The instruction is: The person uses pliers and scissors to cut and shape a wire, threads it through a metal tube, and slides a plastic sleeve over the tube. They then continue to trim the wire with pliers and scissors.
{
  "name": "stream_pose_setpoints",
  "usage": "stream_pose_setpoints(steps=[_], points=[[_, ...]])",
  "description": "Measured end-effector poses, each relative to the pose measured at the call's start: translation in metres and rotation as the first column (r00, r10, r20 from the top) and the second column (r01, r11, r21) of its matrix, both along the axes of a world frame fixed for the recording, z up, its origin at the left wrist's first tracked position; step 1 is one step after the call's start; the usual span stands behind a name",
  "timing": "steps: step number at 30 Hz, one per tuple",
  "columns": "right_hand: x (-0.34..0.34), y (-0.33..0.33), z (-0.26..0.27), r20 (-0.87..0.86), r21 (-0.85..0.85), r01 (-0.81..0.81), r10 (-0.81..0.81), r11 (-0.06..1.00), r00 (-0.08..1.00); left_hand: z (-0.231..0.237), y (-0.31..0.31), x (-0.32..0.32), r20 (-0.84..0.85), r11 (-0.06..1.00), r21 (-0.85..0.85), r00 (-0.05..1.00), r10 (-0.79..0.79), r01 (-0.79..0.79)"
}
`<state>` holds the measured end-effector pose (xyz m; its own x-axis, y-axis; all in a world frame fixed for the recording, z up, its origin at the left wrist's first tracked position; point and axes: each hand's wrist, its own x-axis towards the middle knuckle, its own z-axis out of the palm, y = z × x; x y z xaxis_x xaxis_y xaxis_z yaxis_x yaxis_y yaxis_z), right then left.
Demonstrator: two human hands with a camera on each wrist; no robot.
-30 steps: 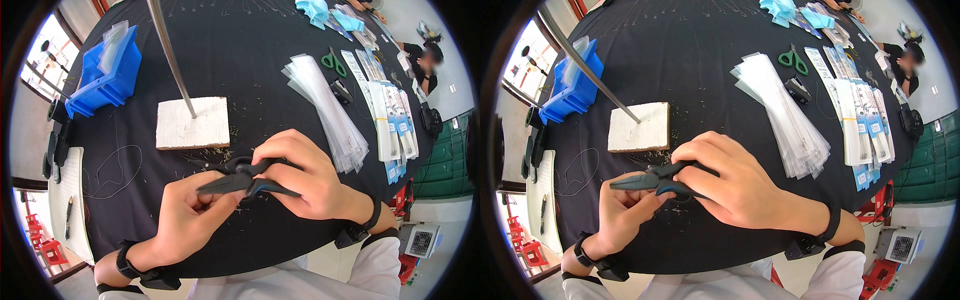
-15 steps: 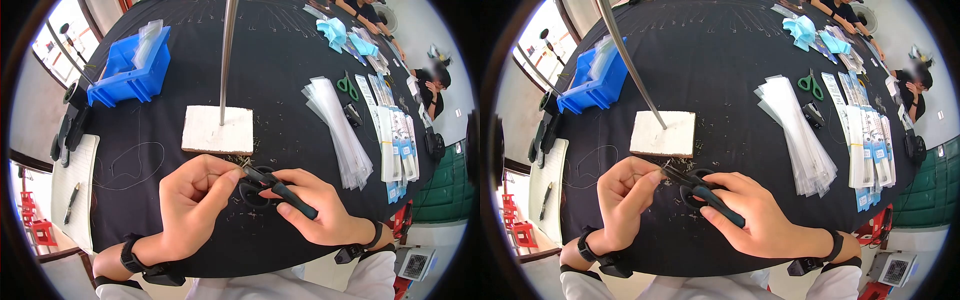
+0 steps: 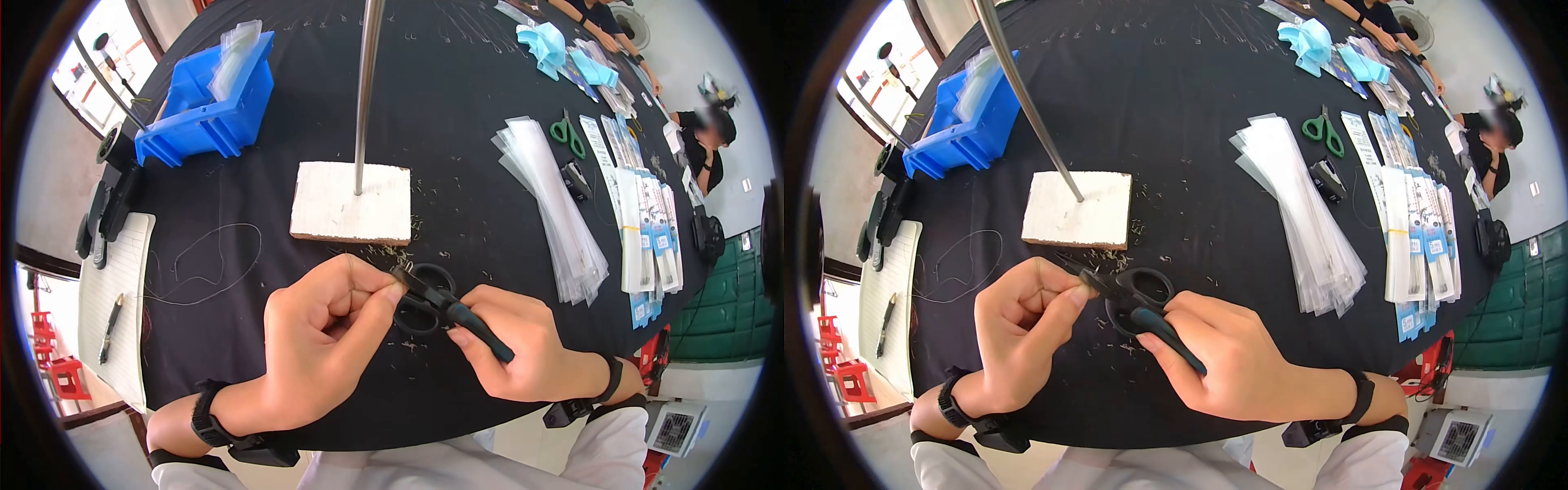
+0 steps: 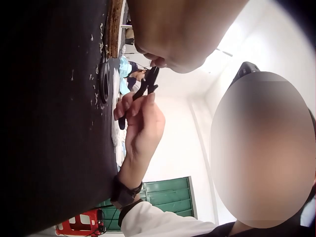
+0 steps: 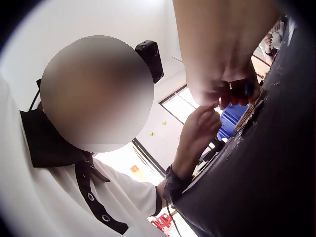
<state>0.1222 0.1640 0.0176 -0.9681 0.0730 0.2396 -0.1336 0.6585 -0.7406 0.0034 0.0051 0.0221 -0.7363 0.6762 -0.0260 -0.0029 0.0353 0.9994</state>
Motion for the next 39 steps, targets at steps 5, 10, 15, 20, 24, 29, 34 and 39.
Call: stream_pose_setpoints(steps=[5, 10, 15, 20, 24, 29, 34, 39], points=[[-0.002, 0.004, 0.001, 0.107, -0.262, -0.028, 0.058, 0.965, 0.993, -0.002, -0.003, -0.003, -0.163, 1.0, -0.028, 0.987, -0.012, 0.007], [-0.004, 0.005, 0.005, 0.144, -0.28, -0.047, 0.09, 0.959, 0.986, -0.003, -0.001, -0.003, -0.374, 1.0, -0.007, 0.928, 0.003, -0.006], [-0.002, 0.006, 0.009, 0.16, -0.136, -0.052, 0.074, 0.989, 0.984, -0.006, -0.001, -0.006, -0.492, 1.0, -0.024, 0.87, -0.022, 0.012], [-0.002, 0.008, 0.013, 0.226, -0.211, -0.041, 0.089, 0.977, 0.97, -0.007, -0.001, -0.005, -0.494, 0.999, -0.042, 0.869, -0.035, 0.016], [-0.005, 0.009, 0.004, 0.151, -0.36, -0.064, 0.126, 0.931, 0.98, 0.001, -0.003, -0.007, -0.184, 0.998, -0.029, 0.982, -0.051, 0.046], [-0.008, 0.016, 0.004, 0.201, -0.34, -0.099, 0.175, 0.935, 0.964, 0.002, -0.003, -0.016, 0.295, 0.989, 0.067, 0.944, -0.148, 0.134], [-0.01, 0.019, 0.002, 0.134, -0.236, -0.138, 0.173, 0.962, 0.976, -0.002, -0.003, -0.021, 0.457, 0.978, 0.132, 0.866, -0.204, 0.161], [-0.007, 0.011, 0.006, 0.191, -0.204, -0.042, 0.081, 0.978, 0.978, -0.005, -0.003, -0.021, 0.428, 0.981, 0.121, 0.884, -0.189, 0.151]])
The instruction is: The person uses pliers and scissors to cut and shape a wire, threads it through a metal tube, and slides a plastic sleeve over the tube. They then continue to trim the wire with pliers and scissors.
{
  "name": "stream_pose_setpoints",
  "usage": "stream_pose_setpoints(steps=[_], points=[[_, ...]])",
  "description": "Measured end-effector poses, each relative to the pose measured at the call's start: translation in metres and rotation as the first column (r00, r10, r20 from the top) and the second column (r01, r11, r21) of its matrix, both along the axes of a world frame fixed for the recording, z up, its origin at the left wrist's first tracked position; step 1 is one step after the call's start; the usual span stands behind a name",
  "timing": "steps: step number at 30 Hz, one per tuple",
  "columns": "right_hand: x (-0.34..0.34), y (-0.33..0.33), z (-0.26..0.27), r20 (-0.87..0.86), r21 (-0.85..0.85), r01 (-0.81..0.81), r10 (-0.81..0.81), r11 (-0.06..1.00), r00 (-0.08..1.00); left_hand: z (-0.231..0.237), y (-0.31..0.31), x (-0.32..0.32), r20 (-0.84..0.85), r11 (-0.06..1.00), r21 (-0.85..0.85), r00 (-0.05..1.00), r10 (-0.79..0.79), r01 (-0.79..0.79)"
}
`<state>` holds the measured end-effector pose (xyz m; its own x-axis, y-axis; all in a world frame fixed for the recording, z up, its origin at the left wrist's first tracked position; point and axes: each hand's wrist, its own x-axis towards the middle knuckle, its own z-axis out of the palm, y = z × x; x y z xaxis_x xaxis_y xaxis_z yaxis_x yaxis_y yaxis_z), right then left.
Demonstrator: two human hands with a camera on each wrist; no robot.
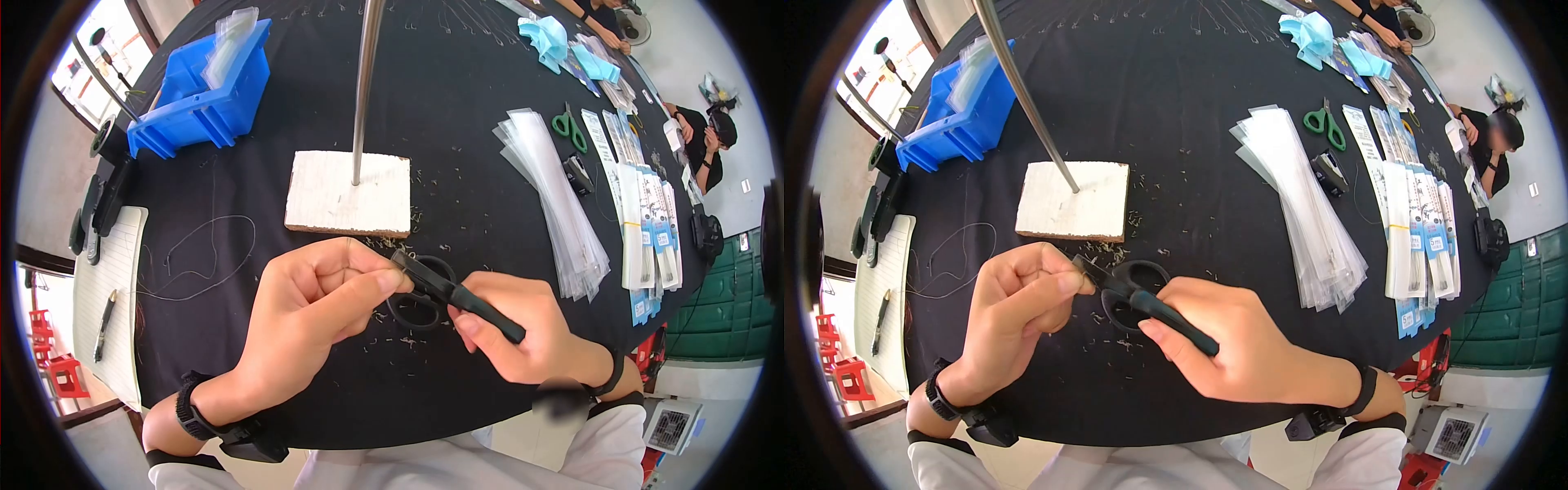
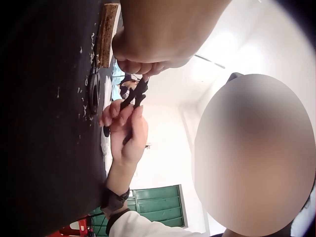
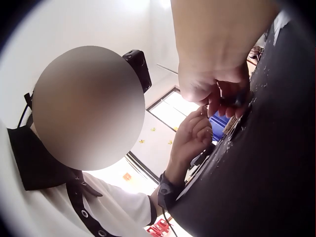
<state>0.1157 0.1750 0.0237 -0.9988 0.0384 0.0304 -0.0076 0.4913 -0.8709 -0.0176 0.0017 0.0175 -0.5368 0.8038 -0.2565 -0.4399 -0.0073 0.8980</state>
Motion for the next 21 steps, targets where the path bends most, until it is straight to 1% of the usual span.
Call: stream_pose_setpoints(steps=[3, 5, 6, 8, 9, 12, 15, 18, 21], points=[[-0.001, -0.001, -0.001, -0.05, -0.004, 0.006, -0.007, 1.0, 0.999, 0.006, 0.002, 0.003, -0.092, 0.999, -0.04, 0.996, 0.016, -0.019], [-0.001, 0.0, -0.001, -0.019, -0.038, -0.008, 0.007, 0.999, 1.0, 0.007, 0.002, 0.005, -0.132, 0.998, -0.044, 0.991, 0.032, -0.039], [-0.001, 0.0, 0.0, -0.004, -0.057, -0.015, 0.014, 0.998, 1.0, 0.008, 0.001, 0.006, -0.179, 0.997, -0.046, 0.983, 0.048, -0.057], [-0.002, -0.001, -0.008, -0.073, -0.095, -0.003, -0.004, 0.995, 0.997, 0.008, 0.001, 0.007, -0.272, 0.995, -0.05, 0.959, 0.075, -0.092], [-0.002, -0.001, -0.01, -0.107, -0.114, 0.003, -0.015, 0.993, 0.994, 0.008, 0.001, 0.007, -0.28, 0.995, -0.047, 0.957, 0.076, -0.093], [-0.001, 0.0, -0.008, -0.07, -0.092, -0.017, 0.011, 0.996, 0.997, 0.007, 0.001, 0.008, -0.291, 0.994, -0.042, 0.953, 0.083, -0.099], [0.0, -0.003, -0.007, -0.082, -0.053, 0.008, -0.012, 0.999, 0.997, 0.007, 0.002, 0.008, -0.283, 0.993, -0.046, 0.955, 0.092, -0.109], [0.001, -0.004, -0.007, -0.124, 0.087, 0.017, -0.007, 0.996, 0.992, 0.006, 0.003, 0.009, -0.278, 0.992, -0.055, 0.956, 0.094, -0.114], [0.001, -0.005, -0.012, -0.211, 0.157, 0.05, -0.016, 0.986, 0.977, 0.005, 0.004, 0.01, -0.285, 0.989, -0.066, 0.952, 0.107, -0.131]])
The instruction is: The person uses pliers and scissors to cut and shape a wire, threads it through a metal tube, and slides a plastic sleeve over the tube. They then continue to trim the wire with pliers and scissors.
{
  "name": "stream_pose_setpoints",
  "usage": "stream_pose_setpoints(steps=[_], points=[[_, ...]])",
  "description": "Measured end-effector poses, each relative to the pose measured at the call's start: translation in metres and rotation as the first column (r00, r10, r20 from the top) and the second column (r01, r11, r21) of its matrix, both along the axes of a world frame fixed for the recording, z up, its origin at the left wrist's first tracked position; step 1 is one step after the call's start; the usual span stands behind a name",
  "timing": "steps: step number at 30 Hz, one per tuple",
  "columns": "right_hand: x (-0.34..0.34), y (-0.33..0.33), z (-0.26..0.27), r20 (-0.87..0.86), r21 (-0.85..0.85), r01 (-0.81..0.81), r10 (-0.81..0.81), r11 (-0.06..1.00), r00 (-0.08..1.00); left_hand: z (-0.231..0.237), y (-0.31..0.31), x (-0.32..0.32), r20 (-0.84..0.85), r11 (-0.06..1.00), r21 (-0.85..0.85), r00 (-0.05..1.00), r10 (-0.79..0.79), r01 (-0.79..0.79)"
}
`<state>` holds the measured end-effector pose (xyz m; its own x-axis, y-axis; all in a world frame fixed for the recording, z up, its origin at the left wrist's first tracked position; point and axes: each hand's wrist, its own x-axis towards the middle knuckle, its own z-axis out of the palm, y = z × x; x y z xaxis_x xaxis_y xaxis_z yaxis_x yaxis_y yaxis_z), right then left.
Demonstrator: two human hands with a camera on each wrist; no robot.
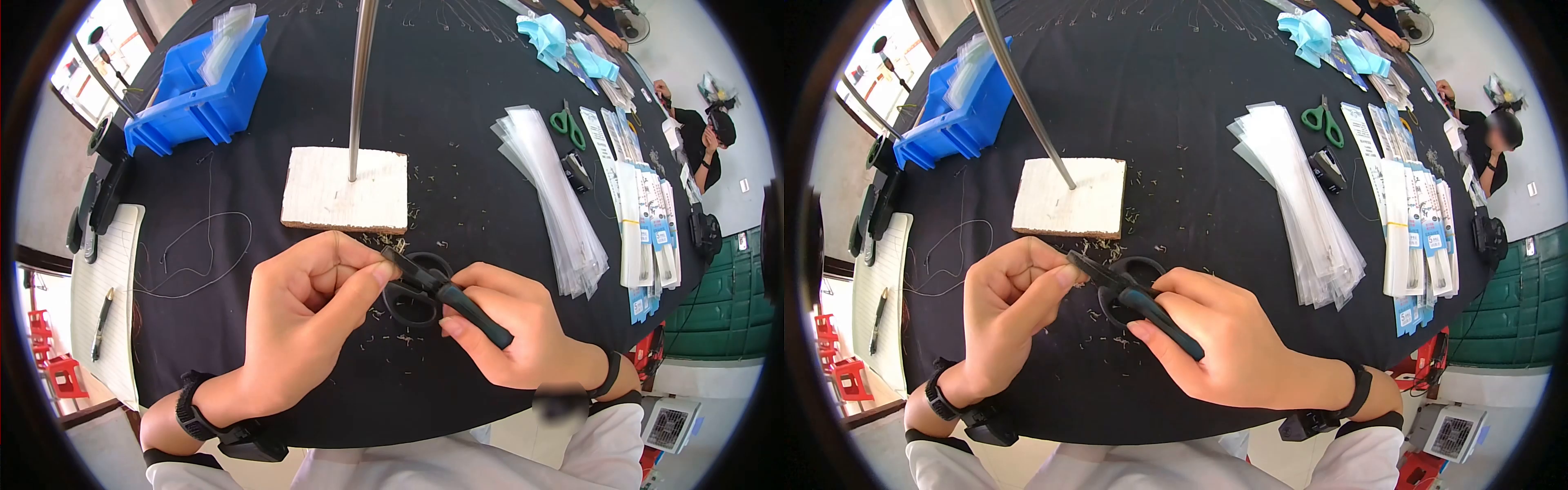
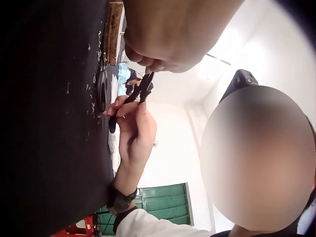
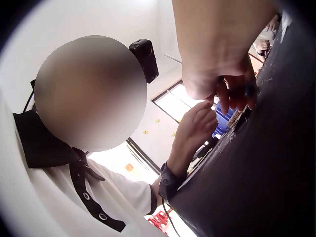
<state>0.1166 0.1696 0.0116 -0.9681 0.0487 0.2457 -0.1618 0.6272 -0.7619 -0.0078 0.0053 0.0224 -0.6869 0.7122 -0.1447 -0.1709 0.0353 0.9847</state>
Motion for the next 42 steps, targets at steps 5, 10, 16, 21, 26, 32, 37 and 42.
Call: stream_pose_setpoints(steps=[5, 10, 16, 21, 26, 32, 37, 42], points=[[0.004, -0.007, 0.0, 0.081, 0.051, 0.011, -0.015, 0.999, 0.997, -0.006, 0.002, 0.003, -0.032, 0.999, 0.026, 0.999, 0.031, -0.03], [-0.002, -0.006, 0.003, 0.12, -0.235, 0.008, 0.021, 0.972, 0.993, -0.003, 0.0, 0.001, -0.076, 0.999, 0.022, 0.997, 0.034, -0.033], [-0.001, 0.004, 0.009, 0.239, -0.269, -0.048, 0.115, 0.962, 0.964, -0.001, 0.001, 0.004, -0.124, 0.999, -0.018, 0.992, 0.027, -0.03], [0.002, 0.001, 0.006, 0.095, -0.068, 0.005, 0.002, 0.998, 0.996, -0.003, 0.001, 0.003, -0.143, 1.0, -0.016, 0.99, 0.017, -0.019], [0.0, 0.005, 0.002, 0.05, -0.006, 0.031, -0.031, 0.999, 0.998, -0.001, -0.001, 0.001, -0.12, 0.998, 0.009, 0.991, 0.062, -0.061], [-0.003, 0.01, 0.003, -0.121, 0.217, 0.102, -0.077, 0.971, 0.99, -0.002, -0.001, 0.0, -0.105, 0.997, 0.028, 0.991, 0.077, -0.074], [-0.005, 0.011, 0.002, -0.149, 0.268, 0.11, -0.071, 0.957, 0.986, -0.001, -0.001, 0.001, -0.101, 0.998, 0.009, 0.993, 0.063, -0.062], [-0.006, 0.011, 0.002, -0.169, 0.294, 0.122, -0.074, 0.948, 0.983, 0.001, 0.002, 0.003, -0.105, 0.997, -0.012, 0.992, 0.07, -0.071]])
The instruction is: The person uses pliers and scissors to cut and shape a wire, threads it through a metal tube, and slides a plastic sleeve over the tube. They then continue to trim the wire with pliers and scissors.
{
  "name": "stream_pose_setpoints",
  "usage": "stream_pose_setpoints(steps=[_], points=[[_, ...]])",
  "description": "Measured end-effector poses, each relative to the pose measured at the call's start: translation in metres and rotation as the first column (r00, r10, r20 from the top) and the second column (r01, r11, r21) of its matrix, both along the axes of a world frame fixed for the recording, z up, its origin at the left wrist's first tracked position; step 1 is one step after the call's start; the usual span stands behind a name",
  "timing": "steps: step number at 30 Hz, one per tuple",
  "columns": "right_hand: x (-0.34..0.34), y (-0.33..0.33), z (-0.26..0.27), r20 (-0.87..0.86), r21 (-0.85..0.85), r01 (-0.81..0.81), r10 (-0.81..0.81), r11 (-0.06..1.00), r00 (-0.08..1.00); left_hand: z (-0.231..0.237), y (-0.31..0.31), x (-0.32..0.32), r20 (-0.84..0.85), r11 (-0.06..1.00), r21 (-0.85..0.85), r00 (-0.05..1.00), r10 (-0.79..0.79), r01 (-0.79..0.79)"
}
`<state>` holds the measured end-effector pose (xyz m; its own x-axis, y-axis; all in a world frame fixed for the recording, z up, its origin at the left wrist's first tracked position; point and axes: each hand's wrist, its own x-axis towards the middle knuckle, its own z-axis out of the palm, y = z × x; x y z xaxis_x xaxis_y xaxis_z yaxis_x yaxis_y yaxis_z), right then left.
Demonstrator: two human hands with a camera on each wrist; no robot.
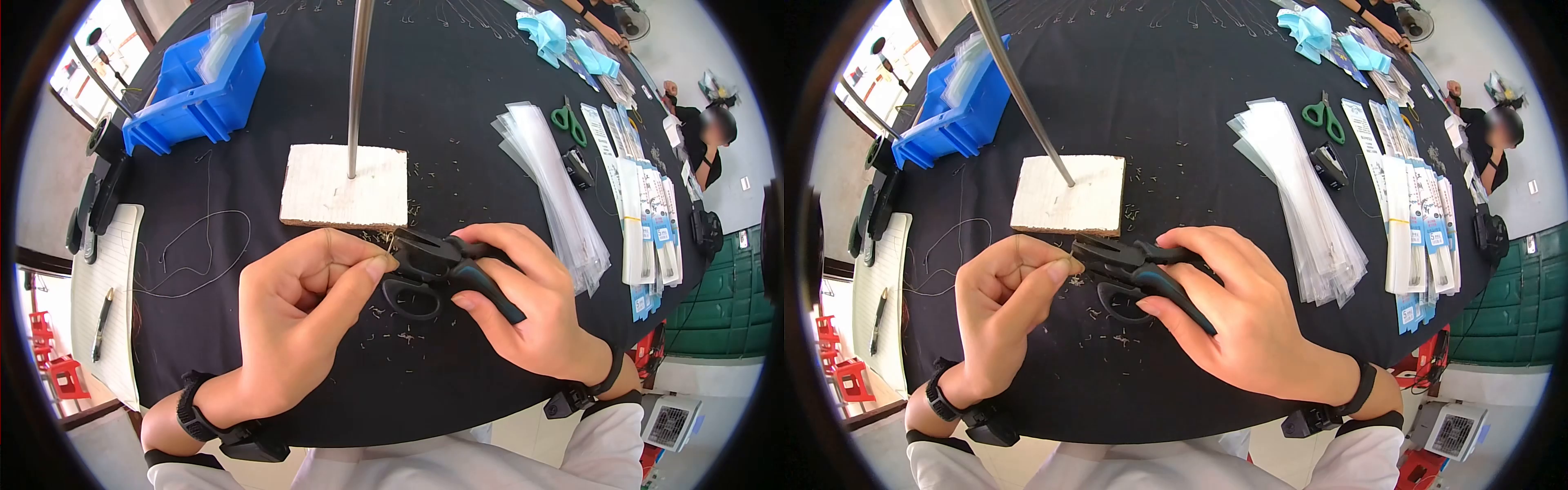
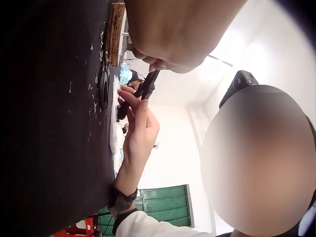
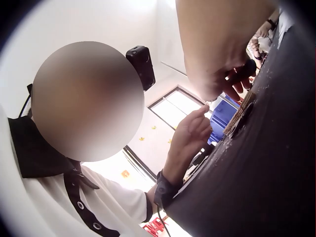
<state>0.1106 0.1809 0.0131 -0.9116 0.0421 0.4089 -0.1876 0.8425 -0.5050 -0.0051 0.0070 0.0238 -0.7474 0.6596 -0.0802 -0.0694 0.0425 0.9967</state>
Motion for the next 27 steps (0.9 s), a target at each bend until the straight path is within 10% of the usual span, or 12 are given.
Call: stream_pose_setpoints(steps=[27], points=[[0.0015, 0.0, -0.007, -0.103, 0.152, 0.006, 0.01, 0.988, 0.995, -0.0029, -0.0021, 0.0008, 0.008, 1.0, -0.024, 1.0, -0.013, 0.013]])
